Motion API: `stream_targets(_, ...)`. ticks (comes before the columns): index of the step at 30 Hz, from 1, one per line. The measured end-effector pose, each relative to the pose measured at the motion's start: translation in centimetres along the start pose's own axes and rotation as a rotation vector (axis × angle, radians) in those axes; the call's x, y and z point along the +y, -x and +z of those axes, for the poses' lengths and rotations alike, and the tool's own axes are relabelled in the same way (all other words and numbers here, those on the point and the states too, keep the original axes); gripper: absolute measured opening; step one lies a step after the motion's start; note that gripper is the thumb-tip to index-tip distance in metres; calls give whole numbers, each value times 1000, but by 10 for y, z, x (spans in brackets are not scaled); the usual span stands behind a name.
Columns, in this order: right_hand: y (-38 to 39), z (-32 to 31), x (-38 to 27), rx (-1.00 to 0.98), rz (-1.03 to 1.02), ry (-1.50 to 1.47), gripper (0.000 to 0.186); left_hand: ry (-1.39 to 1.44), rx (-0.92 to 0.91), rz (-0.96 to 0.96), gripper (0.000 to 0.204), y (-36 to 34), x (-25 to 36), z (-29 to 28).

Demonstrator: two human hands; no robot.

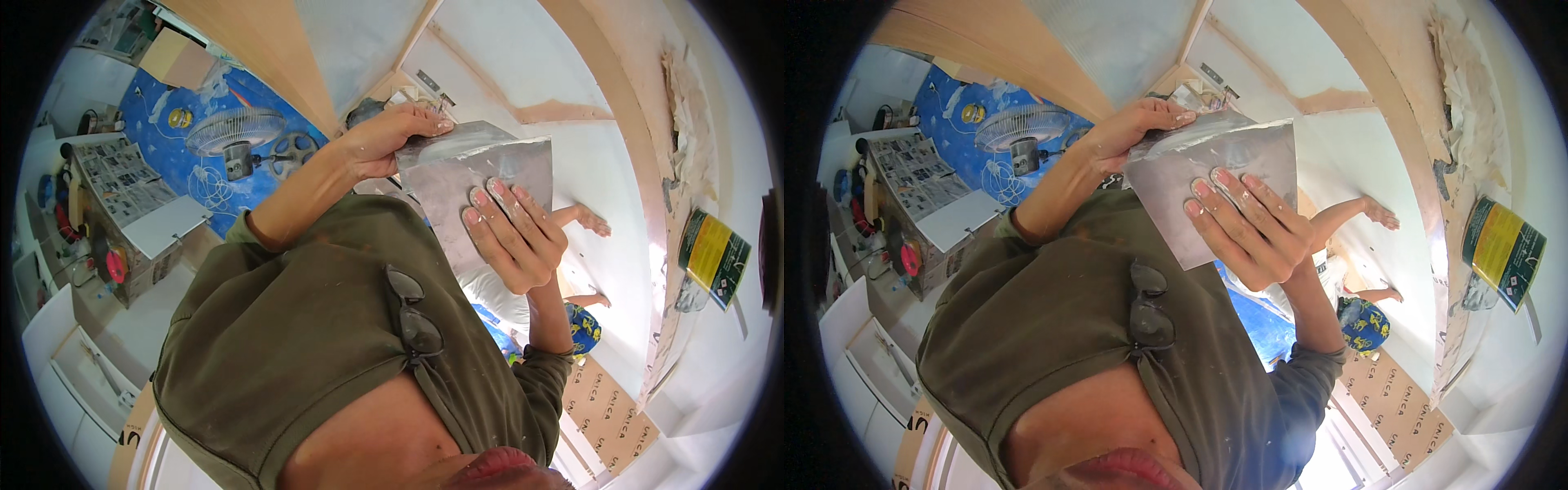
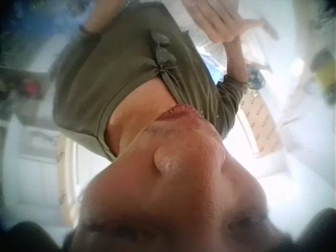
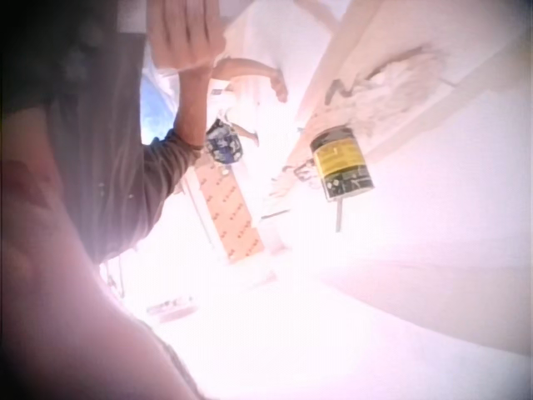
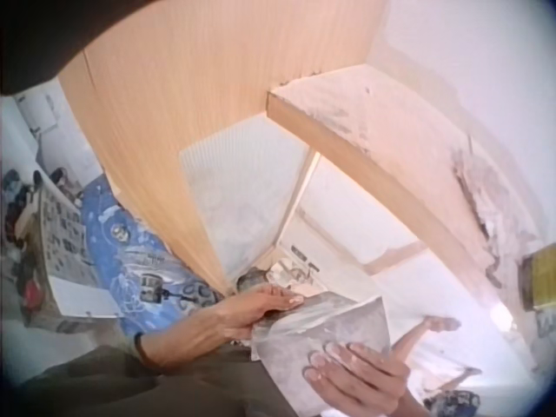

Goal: The person applies plaster to a ceiling surface using two putty knives, scraping material from one blade to the other before smoothing it onto the corner and flat areas of the ceiling.

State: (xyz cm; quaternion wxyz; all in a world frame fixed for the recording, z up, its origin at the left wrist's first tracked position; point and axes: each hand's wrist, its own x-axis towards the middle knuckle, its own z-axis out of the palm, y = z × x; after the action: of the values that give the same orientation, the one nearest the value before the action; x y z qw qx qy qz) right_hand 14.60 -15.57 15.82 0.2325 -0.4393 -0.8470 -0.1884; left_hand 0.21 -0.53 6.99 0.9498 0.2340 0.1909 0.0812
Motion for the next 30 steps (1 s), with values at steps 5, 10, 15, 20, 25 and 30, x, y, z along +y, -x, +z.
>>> stream_targets(5,8,-1,-2,5,1,-8,18,37,31,-12,19,-2,-4,3)
stream_targets(10,15,-5,-5,-66,12,-40,16,90,60,72,21,3,1,6)
stream_targets(15,17,-38,-2,-125,407,-142,23,-126,135,147,22,8,15,-10)
stream_targets(20,-35,-45,42,-256,570,-328,17,-640,51,93,27,19,30,-3)
stream_targets(25,-23,-4,54,-300,473,-592,18,-737,30,-108,30,3,29,-19)
stream_targets(30,-23,-1,50,-463,634,-624,20,-605,14,-221,23,0,22,-11)
